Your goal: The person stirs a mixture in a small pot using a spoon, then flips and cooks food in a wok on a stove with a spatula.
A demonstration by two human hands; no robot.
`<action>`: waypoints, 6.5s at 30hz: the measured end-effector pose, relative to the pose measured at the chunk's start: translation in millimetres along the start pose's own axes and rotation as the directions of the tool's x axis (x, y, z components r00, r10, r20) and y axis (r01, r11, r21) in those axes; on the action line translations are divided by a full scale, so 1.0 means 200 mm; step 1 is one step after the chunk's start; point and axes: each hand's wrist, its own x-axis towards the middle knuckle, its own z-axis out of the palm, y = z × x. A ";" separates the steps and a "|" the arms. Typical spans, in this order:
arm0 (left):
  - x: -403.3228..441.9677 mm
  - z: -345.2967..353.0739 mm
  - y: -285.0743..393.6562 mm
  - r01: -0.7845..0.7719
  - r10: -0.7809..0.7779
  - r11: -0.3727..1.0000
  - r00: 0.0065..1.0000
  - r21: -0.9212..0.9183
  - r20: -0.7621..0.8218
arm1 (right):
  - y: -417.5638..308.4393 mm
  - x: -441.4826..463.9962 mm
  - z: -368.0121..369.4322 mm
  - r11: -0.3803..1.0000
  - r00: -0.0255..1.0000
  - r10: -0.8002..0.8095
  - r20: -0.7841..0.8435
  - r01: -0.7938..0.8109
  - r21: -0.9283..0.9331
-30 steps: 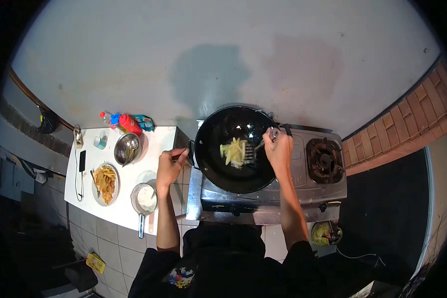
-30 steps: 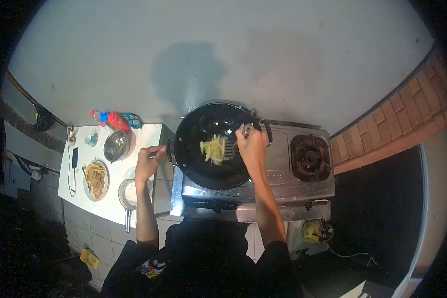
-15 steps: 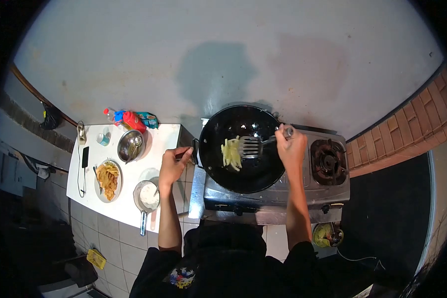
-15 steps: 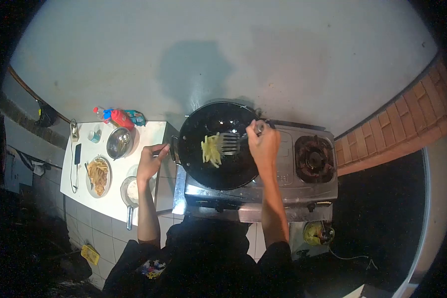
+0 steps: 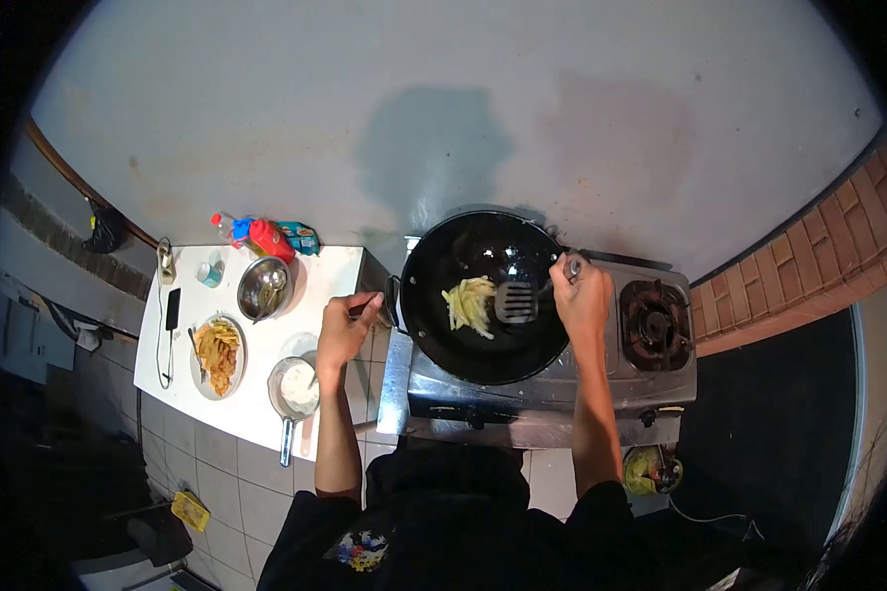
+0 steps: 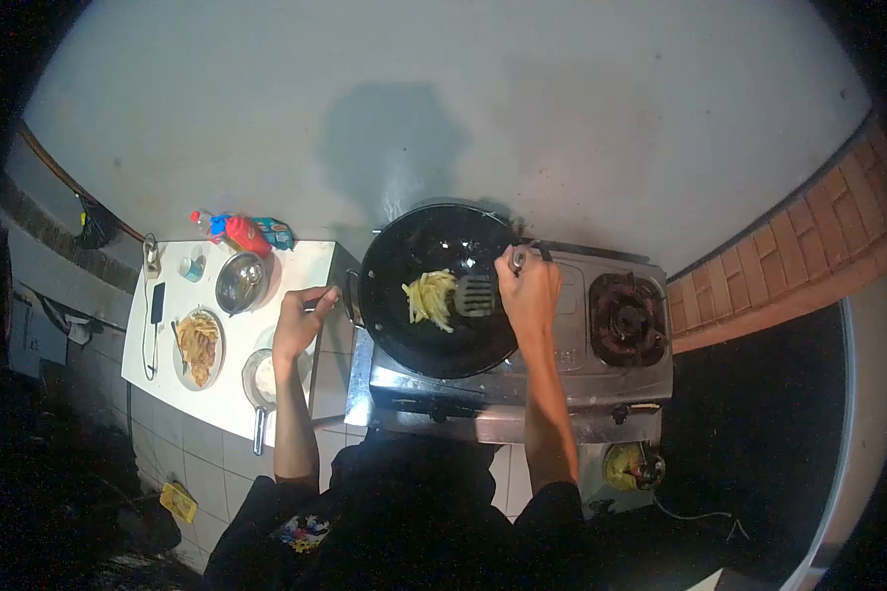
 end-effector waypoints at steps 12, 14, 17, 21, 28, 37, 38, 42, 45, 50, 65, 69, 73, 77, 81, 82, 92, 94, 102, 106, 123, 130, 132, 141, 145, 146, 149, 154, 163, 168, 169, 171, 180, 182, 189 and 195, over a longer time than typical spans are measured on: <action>0.02 0.03 -0.08 -0.111 0.110 0.994 0.994 -0.013 -0.021 | 0.02 -0.01 0.05 1.000 1.000 -0.005 -0.011 0.005 -0.009; 0.02 0.05 -0.09 -0.111 0.111 0.994 0.993 -0.014 -0.026 | 0.09 -0.05 0.12 0.998 0.996 -0.066 -0.055 0.066 0.012; 0.02 0.06 -0.11 -0.142 0.142 0.990 0.990 -0.009 -0.013 | 0.00 -0.04 0.10 0.998 0.999 -0.039 -0.010 0.040 0.058; 0.02 0.05 -0.08 -0.111 0.111 0.994 0.994 -0.024 0.002 | -0.10 -0.02 0.06 0.986 0.998 -0.055 -0.016 0.057 0.154; -0.02 0.08 -0.11 -0.087 0.086 0.993 0.996 -0.081 -0.016 | 0.01 -0.06 0.14 0.995 0.998 -0.055 0.024 0.053 0.081; -0.04 0.11 -0.10 -0.179 0.174 0.983 0.981 -0.043 -0.088 | 0.07 0.01 -0.09 0.993 1.000 0.014 0.006 -0.013 -0.115; -0.03 0.11 -0.09 -0.182 0.178 0.982 0.980 -0.045 -0.084 | 0.08 0.00 -0.06 0.994 1.000 -0.023 -0.016 0.021 -0.112; -0.04 0.11 -0.08 -0.178 0.177 0.984 0.979 -0.006 -0.098 | 0.09 -0.02 0.09 0.999 1.000 0.006 -0.008 -0.006 -0.045; -0.04 0.09 -0.06 -0.162 0.161 0.987 0.983 -0.003 -0.091 | 0.02 0.01 0.08 0.999 0.999 0.043 0.004 -0.043 0.007; -0.04 0.09 -0.07 -0.178 0.174 0.983 0.979 -0.032 -0.105 | -0.05 -0.03 0.11 0.998 0.999 -0.046 0.026 0.045 0.050; -0.02 0.04 -0.03 -0.067 0.067 0.998 0.998 0.001 -0.008 | -0.02 -0.03 0.16 0.994 0.993 -0.075 0.093 0.067 0.082; -0.01 0.04 -0.04 -0.155 0.155 0.988 0.987 0.007 -0.045 | 0.00 0.00 -0.02 0.996 0.996 -0.090 0.016 0.090 0.008; -0.01 0.04 -0.04 -0.118 0.118 0.993 0.993 -0.006 -0.006 | 0.03 0.05 -0.09 0.995 0.998 -0.043 0.034 0.046 -0.089; 0.00 0.06 -0.05 -0.170 0.172 0.985 0.984 0.030 -0.040 | 0.06 0.02 -0.02 0.997 0.997 -0.068 -0.038 0.067 -0.028; -0.01 0.06 -0.05 -0.187 0.190 0.981 0.980 0.060 -0.053 | -0.04 -0.03 0.11 0.988 0.997 0.055 -0.062 -0.045 0.150; 0.00 0.06 -0.04 -0.187 0.192 0.979 0.980 0.082 -0.060 | -0.04 -0.04 0.16 0.980 0.997 0.013 -0.080 0.003 0.198; -0.01 0.04 -0.03 -0.121 0.121 0.991 0.993 0.052 -0.011 | 0.04 -0.05 0.15 0.999 1.000 0.023 -0.021 -0.022 0.028; -0.02 0.04 -0.02 -0.090 0.090 0.996 0.996 0.025 0.005 | 0.03 -0.03 0.07 0.999 0.998 0.025 -0.063 -0.023 0.031; 0.00 0.05 -0.04 -0.127 0.127 0.990 0.992 0.065 -0.006 | -0.02 0.04 -0.11 0.992 0.998 0.054 -0.009 -0.055 -0.109; 0.00 0.05 -0.04 -0.152 0.154 0.985 0.988 0.085 -0.017 | 0.01 0.08 -0.08 0.991 0.994 -0.098 0.052 0.102 -0.084; 0.02 0.05 -0.06 -0.104 0.104 0.992 0.995 0.077 0.005 | -0.15 -0.13 0.11 0.950 0.960 -0.260 0.102 0.236 0.203; 0.02 0.04 -0.08 -0.105 0.105 0.991 0.994 0.083 0.000 | -0.15 -0.11 0.06 0.955 0.965 -0.257 0.053 0.245 0.169; 0.02 0.05 -0.08 -0.109 0.109 0.991 0.994 0.076 -0.004 | -0.14 -0.10 0.06 0.970 0.981 -0.191 0.025 0.185 0.156; 0.01 0.05 -0.06 -0.109 0.109 0.992 0.994 0.056 0.000 | 0.03 -0.11 0.06 0.998 0.997 -0.065 0.041 0.064 0.024; 0.02 0.05 -0.07 -0.132 0.133 0.989 0.991 0.067 -0.008 | 0.04 -0.04 -0.08 0.997 1.000 0.016 0.000 -0.016 -0.075; 0.02 0.05 -0.07 -0.131 0.131 0.989 0.991 0.067 -0.008 | 0.04 -0.03 -0.10 0.997 1.000 0.017 0.001 -0.016 -0.075; 0.01 0.06 -0.05 -0.116 0.116 0.991 0.993 0.063 -0.007 | 0.06 -0.02 -0.09 0.982 0.999 -0.036 -0.018 0.032 -0.187; 0.02 0.05 -0.04 -0.113 0.114 0.991 0.993 0.078 -0.009 | 0.07 -0.06 0.11 0.997 1.000 -0.004 -0.028 0.002 -0.072; 0.03 0.04 -0.08 -0.159 0.164 0.985 0.983 0.062 -0.087 | -0.08 -0.16 0.12 0.969 0.986 -0.153 0.058 0.139 0.206; 0.03 0.03 -0.08 -0.151 0.156 0.986 0.984 0.065 -0.081 | -0.10 -0.14 0.08 0.983 0.991 -0.136 0.000 0.135 0.122; 0.03 0.03 -0.08 -0.150 0.156 0.986 0.984 0.069 -0.082 | -0.10 -0.15 0.08 0.984 0.991 -0.133 0.001 0.132 0.122; 0.02 0.03 -0.07 -0.139 0.143 0.988 0.988 0.058 -0.059 | -0.11 -0.15 0.09 0.972 0.988 -0.150 0.035 0.140 0.190; 0.01 0.03 -0.06 -0.146 0.149 0.987 0.988 0.066 -0.051 | -0.01 -0.07 0.05 0.991 0.991 -0.129 -0.045 0.131 0.029; 0.00 0.02 -0.05 -0.117 0.119 0.989 0.992 0.087 -0.028 | -0.06 -0.06 0.03 0.994 0.996 -0.088 -0.006 0.088 0.065; -0.01 0.07 -0.04 -0.153 0.156 0.987 0.986 0.054 -0.056 | -0.05 -0.06 0.11 0.994 0.998 -0.044 0.042 0.039 0.106; -0.06 0.11 -0.03 -0.084 0.090 0.995 0.988 0.054 -0.127 | -0.09 0.04 0.20 0.978 0.994 0.058 -0.093 -0.037 0.207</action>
